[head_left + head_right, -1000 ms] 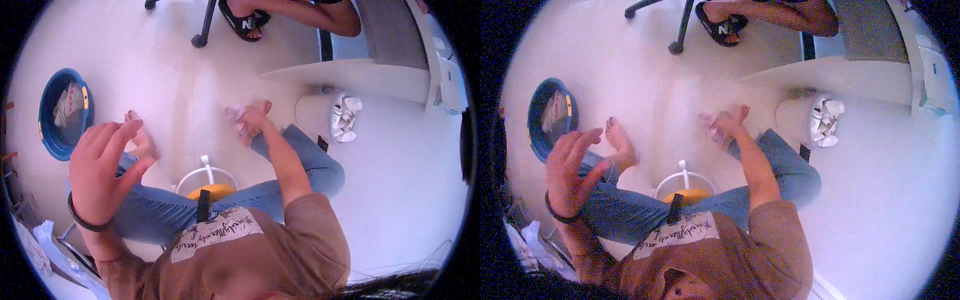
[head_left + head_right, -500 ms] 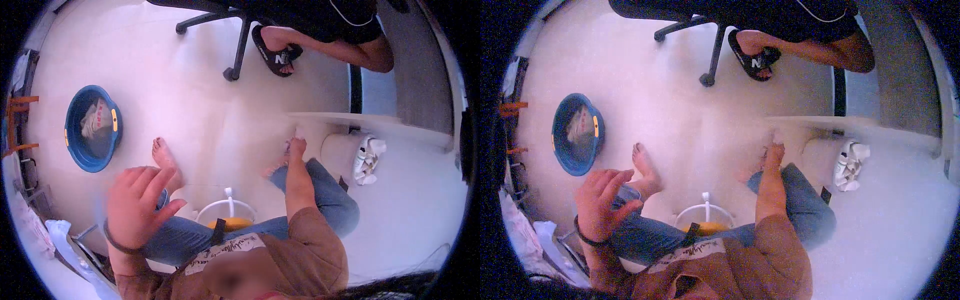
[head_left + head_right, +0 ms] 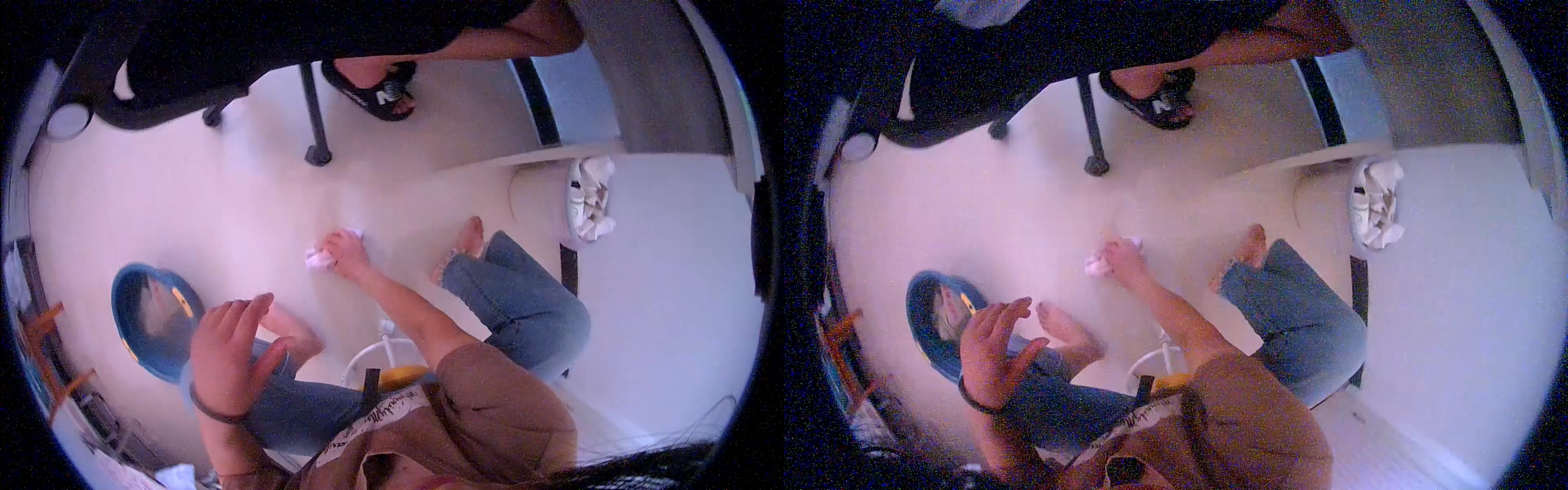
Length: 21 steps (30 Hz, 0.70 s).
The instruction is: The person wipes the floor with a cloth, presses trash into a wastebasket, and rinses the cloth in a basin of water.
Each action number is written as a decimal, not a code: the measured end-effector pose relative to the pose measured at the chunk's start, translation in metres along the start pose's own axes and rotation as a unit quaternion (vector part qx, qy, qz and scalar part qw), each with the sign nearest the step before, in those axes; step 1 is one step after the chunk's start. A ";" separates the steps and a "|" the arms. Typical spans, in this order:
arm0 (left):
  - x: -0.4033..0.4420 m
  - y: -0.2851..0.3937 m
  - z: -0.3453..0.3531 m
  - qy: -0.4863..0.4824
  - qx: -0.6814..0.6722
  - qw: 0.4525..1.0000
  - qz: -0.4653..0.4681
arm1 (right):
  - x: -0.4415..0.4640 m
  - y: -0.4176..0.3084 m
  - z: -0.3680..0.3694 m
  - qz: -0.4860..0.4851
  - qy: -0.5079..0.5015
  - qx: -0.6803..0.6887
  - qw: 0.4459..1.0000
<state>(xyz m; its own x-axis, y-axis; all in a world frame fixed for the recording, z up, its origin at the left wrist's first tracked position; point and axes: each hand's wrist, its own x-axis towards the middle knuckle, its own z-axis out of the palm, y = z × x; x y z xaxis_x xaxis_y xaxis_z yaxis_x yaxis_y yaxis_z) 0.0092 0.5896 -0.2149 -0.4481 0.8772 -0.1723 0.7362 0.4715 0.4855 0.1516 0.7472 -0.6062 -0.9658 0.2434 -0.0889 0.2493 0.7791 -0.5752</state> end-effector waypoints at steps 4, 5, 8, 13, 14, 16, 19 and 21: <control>0.028 -0.002 0.007 -0.028 0.034 0.999 0.032 | -0.039 -0.006 -0.005 -0.009 0.011 0.020 1.000; 0.034 -0.001 0.007 -0.040 0.024 0.998 0.044 | -0.054 -0.006 -0.003 -0.003 0.012 0.024 1.000; 0.048 0.001 0.013 -0.071 0.016 0.994 0.086 | -0.086 -0.015 -0.005 0.060 0.017 0.065 0.996; 0.049 0.015 0.024 -0.097 0.031 0.981 0.166 | -0.146 -0.053 0.009 0.180 0.040 0.022 0.983; 0.046 0.019 0.026 -0.077 0.021 0.978 0.191 | -0.159 -0.053 0.017 0.194 0.061 0.015 0.979; 0.041 0.029 0.030 -0.084 0.014 0.973 0.215 | -0.188 -0.058 0.024 0.237 0.083 0.000 0.968; 0.030 0.047 0.039 -0.072 0.014 0.963 0.260 | -0.243 -0.056 0.009 0.328 0.034 -0.059 0.942; 0.020 0.057 0.042 -0.063 0.004 0.958 0.279 | -0.289 -0.043 0.014 0.424 -0.002 -0.086 0.901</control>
<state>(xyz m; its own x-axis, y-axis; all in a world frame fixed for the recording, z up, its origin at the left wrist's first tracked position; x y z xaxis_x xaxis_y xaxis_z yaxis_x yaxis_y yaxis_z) 0.0633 0.6379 -0.2271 0.0805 0.9967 0.0084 0.8479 -0.0730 0.5251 0.4187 0.6352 -0.5667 -0.4222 0.7917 -0.4415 0.9055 0.3915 -0.1639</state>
